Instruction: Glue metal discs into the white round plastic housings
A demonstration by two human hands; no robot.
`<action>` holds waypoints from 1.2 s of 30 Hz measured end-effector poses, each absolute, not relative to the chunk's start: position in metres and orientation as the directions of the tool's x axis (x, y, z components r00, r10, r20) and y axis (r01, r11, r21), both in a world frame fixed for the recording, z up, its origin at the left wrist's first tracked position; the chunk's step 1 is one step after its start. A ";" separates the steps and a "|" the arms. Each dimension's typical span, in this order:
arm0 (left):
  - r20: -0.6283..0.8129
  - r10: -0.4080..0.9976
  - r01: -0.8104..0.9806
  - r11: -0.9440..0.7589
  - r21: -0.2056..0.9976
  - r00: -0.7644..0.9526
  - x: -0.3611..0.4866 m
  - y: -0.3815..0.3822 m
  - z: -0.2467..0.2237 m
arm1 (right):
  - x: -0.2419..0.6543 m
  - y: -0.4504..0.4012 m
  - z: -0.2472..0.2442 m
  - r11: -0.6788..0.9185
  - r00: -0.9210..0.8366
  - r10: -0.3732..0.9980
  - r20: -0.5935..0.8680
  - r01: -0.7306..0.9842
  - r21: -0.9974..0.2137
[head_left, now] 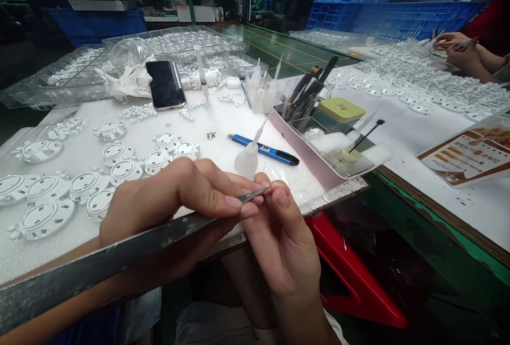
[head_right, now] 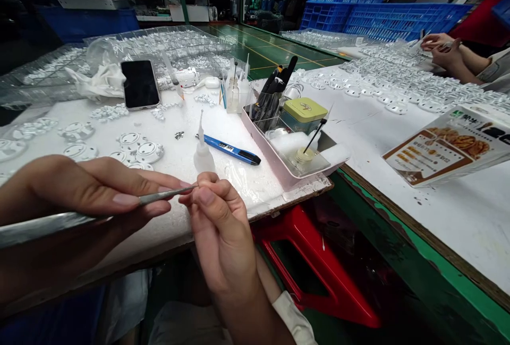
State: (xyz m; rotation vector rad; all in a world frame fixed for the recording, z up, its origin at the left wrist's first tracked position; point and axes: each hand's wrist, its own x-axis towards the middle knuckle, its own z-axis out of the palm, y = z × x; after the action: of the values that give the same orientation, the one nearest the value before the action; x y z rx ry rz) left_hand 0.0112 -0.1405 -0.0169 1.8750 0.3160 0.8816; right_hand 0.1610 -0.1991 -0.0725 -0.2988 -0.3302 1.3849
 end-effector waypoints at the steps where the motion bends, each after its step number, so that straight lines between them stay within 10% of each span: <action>1: 0.442 0.599 -0.159 -0.466 0.871 0.668 0.013 -0.142 -0.018 | 0.161 -0.199 -0.073 0.161 0.150 0.987 0.058 -0.905 -0.393; 36: 0.532 0.680 0.033 -0.631 0.775 0.505 0.025 -0.150 -0.016 | 0.160 -0.198 -0.075 0.177 0.159 0.984 0.078 -0.897 -0.404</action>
State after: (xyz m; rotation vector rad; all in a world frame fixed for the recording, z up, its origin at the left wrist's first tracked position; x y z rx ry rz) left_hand 0.0251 -0.1498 -0.0163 2.0238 0.5821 1.1395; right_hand 0.1597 -0.1977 -0.0747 -0.2906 -0.3562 1.3713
